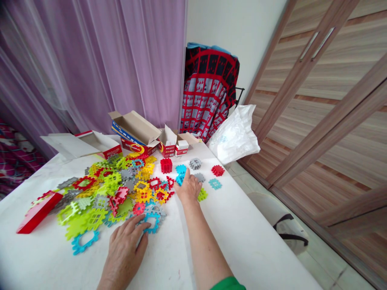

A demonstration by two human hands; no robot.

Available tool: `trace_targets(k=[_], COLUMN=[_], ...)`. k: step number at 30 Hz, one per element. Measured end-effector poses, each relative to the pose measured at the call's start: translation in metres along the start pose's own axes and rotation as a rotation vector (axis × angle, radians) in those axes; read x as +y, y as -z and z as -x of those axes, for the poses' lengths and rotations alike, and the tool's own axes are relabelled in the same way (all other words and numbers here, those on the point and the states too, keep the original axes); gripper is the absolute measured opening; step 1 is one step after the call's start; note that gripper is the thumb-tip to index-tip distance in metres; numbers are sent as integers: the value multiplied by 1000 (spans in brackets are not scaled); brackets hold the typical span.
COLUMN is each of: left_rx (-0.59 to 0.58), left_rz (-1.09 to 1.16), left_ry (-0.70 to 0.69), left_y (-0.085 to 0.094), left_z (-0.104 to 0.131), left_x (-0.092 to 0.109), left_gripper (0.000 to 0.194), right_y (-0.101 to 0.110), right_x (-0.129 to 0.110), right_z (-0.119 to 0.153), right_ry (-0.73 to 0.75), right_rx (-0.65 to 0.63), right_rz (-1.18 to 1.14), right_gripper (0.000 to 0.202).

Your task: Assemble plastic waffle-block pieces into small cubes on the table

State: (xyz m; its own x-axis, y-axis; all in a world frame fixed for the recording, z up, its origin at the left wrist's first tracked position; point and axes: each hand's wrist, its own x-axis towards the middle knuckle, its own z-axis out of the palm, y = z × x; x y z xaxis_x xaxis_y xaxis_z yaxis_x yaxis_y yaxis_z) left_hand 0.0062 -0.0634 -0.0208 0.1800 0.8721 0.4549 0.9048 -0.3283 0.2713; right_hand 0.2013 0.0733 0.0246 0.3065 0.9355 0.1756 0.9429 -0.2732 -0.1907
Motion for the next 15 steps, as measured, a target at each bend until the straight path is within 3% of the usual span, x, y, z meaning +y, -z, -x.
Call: trace_targets(k=[15], left_rx=[21], left_rz=[3], left_ry=[0], left_y=[1], left_z=[-1], left_x=[1], left_gripper=[25], right_y=[-2], right_x=[2], right_z=[0], right_ry=[-20], right_rx=[16], right_rz=[14], right_gripper=[68])
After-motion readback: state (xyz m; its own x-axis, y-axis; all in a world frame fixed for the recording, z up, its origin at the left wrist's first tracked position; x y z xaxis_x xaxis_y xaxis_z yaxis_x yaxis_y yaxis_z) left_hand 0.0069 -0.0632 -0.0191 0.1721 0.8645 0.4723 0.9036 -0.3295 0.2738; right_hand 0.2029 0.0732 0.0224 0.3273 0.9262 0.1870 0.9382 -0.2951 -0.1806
